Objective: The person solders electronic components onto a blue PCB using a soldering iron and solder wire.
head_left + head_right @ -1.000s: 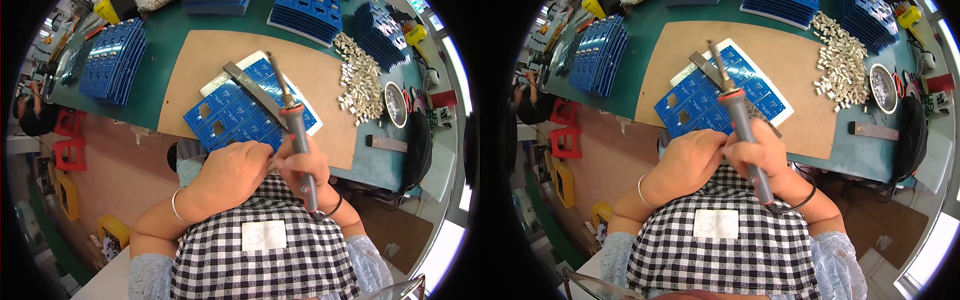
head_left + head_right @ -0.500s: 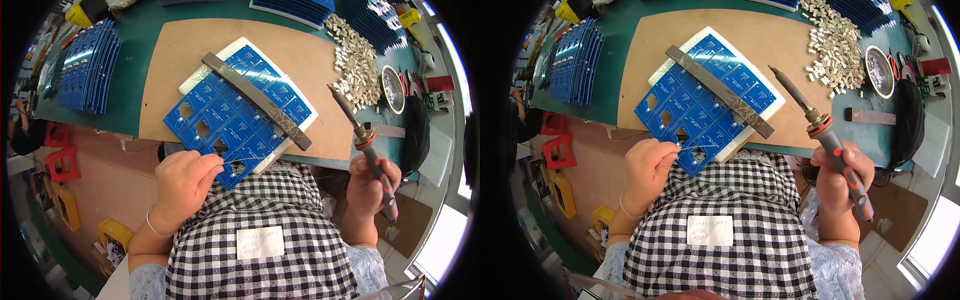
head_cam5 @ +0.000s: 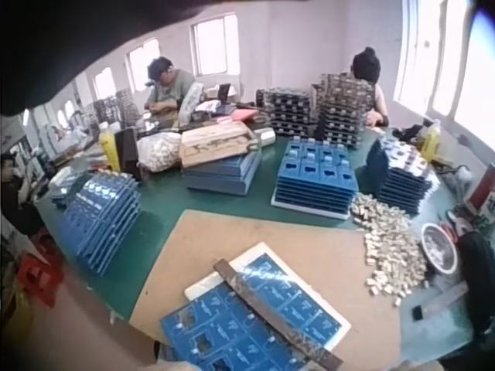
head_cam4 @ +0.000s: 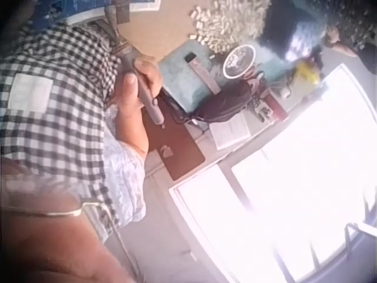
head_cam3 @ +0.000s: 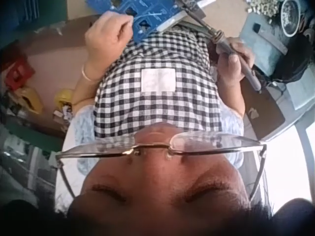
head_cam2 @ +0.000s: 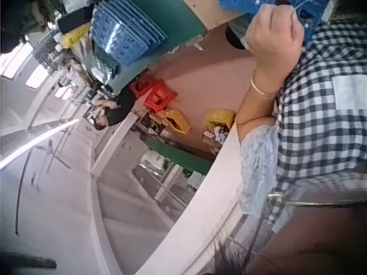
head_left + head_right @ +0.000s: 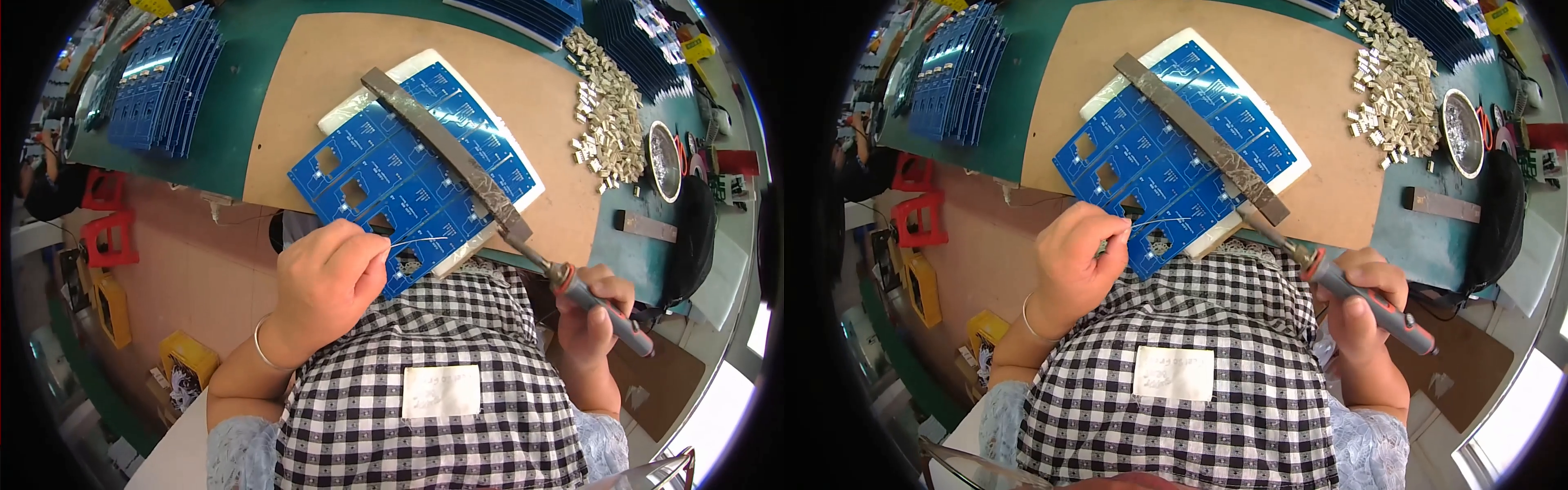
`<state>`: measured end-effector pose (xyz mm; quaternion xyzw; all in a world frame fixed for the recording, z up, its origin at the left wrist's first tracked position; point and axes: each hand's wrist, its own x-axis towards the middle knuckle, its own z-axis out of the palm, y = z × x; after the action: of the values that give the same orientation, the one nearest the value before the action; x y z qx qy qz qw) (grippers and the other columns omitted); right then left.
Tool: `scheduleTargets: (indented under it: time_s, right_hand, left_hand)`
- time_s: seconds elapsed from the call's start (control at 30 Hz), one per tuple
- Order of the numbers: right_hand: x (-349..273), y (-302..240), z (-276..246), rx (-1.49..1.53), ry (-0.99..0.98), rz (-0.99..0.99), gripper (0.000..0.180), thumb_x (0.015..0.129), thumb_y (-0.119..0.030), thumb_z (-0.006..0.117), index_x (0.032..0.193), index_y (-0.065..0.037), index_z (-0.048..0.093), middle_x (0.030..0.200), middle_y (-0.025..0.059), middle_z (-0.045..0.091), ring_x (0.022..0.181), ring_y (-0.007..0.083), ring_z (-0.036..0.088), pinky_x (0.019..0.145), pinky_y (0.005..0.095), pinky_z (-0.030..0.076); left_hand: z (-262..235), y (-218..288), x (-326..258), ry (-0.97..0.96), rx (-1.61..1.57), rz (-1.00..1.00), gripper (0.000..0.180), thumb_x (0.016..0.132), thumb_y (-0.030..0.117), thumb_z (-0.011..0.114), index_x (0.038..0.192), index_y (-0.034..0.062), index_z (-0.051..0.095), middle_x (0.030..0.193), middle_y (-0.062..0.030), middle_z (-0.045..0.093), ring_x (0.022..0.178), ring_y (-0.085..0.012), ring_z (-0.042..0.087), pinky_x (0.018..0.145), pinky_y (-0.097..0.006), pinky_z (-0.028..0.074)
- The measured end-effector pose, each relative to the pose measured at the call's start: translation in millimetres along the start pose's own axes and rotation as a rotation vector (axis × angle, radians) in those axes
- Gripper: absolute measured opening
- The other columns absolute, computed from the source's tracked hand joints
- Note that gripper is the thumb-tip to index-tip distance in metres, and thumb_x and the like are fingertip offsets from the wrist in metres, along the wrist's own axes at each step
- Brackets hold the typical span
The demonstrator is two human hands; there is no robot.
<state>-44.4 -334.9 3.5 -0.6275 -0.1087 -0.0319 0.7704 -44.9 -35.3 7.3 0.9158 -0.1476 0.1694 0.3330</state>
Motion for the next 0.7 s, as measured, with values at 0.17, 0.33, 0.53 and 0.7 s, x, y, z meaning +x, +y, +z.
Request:
scheduleTargets:
  time_s: [0.17, 0.33, 0.53, 0.7]
  right_hand:
    - [-1, 0, -11, -0.069, -0.135, 0.058, 0.032, 0.086, -0.018, 0.066, 0.109, -0.003, 0.049, 0.088, 0.0135, 0.056, 0.070, 0.0178, 0.059, 0.061, 0.0313, 0.050]
    - [-6, 1, -10, -0.154, -0.147, -0.067, 0.032, 0.088, -0.024, 0.065, 0.109, -0.005, 0.049, 0.080, 0.0133, 0.057, 0.061, 0.0185, 0.060, 0.057, 0.0313, 0.050]
    - [-12, 10, -6, -0.207, -0.072, -0.051, 0.031, 0.089, -0.028, 0.062, 0.103, -0.003, 0.048, 0.069, 0.0114, 0.056, 0.048, 0.0156, 0.053, 0.051, 0.0315, 0.047]
    - [-13, 16, -5, -0.256, -0.131, -0.064, 0.032, 0.090, -0.027, 0.063, 0.104, -0.002, 0.048, 0.071, 0.0127, 0.057, 0.050, 0.0157, 0.056, 0.049, 0.0300, 0.047]
  left_hand:
    - [2, 7, 2, -0.044, 0.090, 0.071, 0.017, 0.064, 0.001, 0.068, 0.076, 0.0095, 0.060, 0.060, -0.0023, 0.048, 0.050, -0.0190, 0.050, 0.044, -0.030, 0.038]
    - [18, 10, 4, -0.037, 0.032, 0.106, 0.017, 0.059, 0.000, 0.064, 0.069, 0.0095, 0.053, 0.067, -0.0034, 0.050, 0.057, -0.0205, 0.051, 0.050, -0.031, 0.040]
    - [17, 13, 3, -0.118, 0.031, 0.143, 0.018, 0.060, 0.002, 0.062, 0.070, 0.0104, 0.050, 0.072, -0.0046, 0.052, 0.075, -0.0258, 0.056, 0.077, -0.041, 0.040]
    - [21, 14, 3, -0.105, 0.038, 0.148, 0.016, 0.061, 0.004, 0.061, 0.070, 0.0106, 0.050, 0.071, -0.0039, 0.051, 0.077, -0.0232, 0.057, 0.085, -0.044, 0.036]
